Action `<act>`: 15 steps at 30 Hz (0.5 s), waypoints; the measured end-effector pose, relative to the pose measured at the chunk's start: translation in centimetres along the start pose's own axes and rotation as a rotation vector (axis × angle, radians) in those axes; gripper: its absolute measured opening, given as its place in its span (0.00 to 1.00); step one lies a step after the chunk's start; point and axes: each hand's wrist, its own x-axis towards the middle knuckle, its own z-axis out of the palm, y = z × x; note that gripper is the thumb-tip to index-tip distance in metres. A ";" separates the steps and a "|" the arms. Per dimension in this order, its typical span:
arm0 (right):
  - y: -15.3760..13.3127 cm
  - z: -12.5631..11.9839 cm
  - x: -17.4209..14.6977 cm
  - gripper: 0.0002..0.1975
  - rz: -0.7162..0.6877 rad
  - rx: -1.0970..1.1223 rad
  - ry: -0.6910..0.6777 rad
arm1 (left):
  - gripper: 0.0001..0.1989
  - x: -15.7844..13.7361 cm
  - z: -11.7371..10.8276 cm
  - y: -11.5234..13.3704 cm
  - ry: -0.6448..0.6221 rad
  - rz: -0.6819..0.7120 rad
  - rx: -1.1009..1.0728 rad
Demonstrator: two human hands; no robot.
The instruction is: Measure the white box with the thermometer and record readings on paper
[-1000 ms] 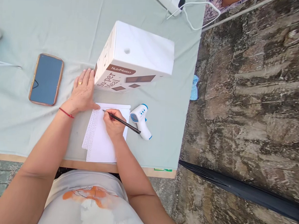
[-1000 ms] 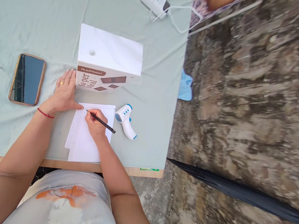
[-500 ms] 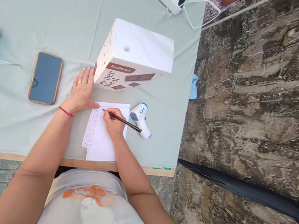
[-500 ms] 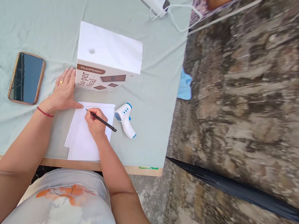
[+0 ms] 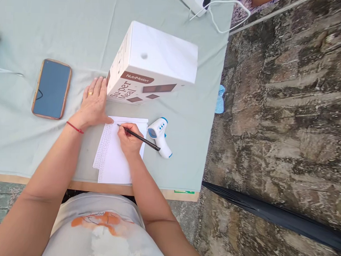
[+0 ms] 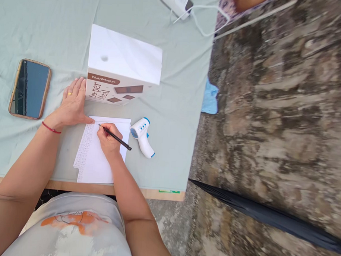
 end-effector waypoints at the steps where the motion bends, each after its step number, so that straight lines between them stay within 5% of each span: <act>1: 0.0 0.0 0.0 0.05 -0.002 -0.002 -0.003 | 0.77 0.0 0.0 0.0 -0.001 0.002 0.009; 15: 0.0 0.0 0.0 0.05 0.021 0.012 0.016 | 0.75 0.1 0.1 -0.2 0.001 0.014 0.021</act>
